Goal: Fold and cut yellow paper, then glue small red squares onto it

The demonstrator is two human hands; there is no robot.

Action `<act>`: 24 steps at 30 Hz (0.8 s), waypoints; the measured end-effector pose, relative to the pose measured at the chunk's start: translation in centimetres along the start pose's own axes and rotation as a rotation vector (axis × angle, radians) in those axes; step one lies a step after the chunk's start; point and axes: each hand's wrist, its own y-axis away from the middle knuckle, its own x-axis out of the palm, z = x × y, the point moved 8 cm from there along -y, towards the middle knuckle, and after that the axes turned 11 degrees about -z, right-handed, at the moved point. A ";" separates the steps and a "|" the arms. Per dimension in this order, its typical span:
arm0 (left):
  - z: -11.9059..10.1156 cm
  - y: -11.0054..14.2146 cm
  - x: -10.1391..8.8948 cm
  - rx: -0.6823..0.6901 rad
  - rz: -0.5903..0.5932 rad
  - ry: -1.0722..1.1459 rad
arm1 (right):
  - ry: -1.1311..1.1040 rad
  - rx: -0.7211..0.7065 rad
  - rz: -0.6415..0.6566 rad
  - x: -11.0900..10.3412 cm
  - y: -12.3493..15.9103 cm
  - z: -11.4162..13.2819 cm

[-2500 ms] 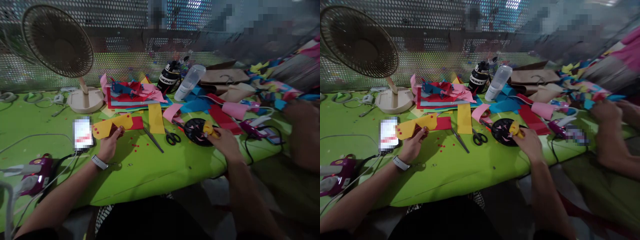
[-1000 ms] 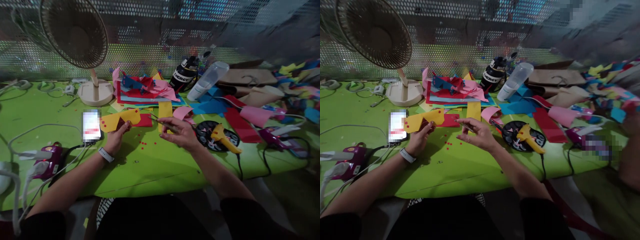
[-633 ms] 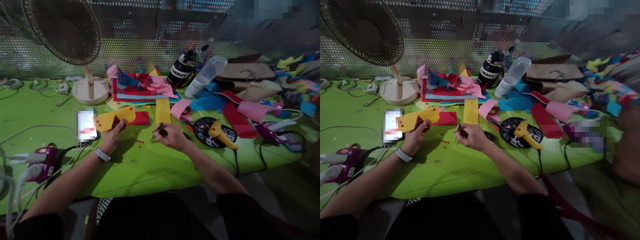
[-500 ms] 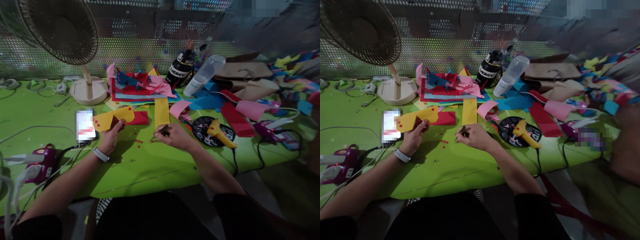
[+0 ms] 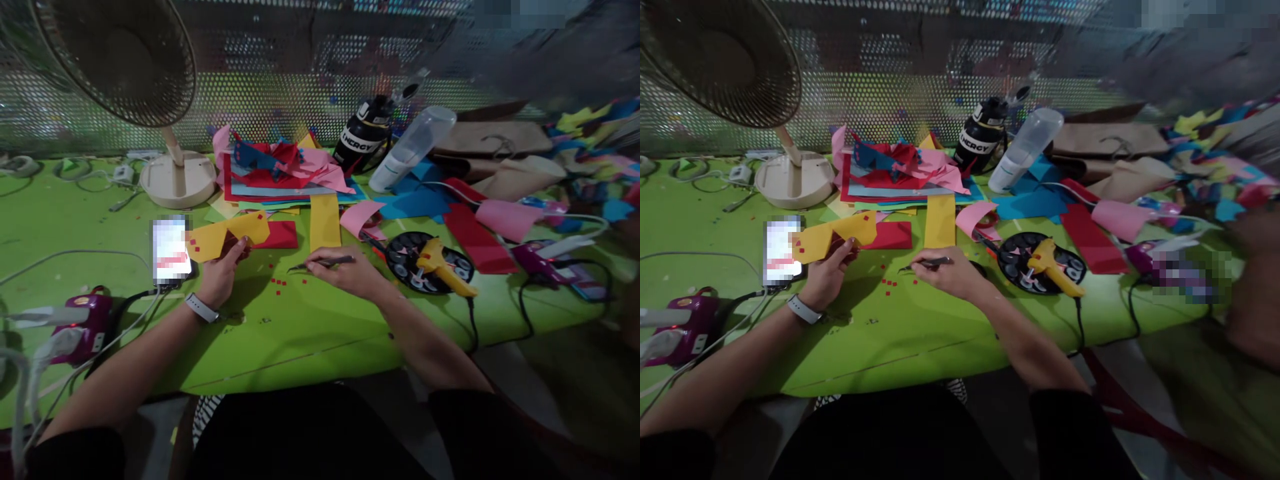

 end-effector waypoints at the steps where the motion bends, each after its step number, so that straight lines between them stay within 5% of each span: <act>1: 0.0 0.0 0.1 -0.003 0.003 0.000 | 0.012 -0.005 0.006 0.2 0.0 0.0; 14: 0.2 0.1 0.0 0.002 -0.003 0.010 | -0.229 0.120 -0.152 2.0 0.5 -0.9; 24: 0.5 0.1 -0.2 0.000 0.026 -0.007 | -0.244 0.079 -0.083 3.6 0.3 -0.8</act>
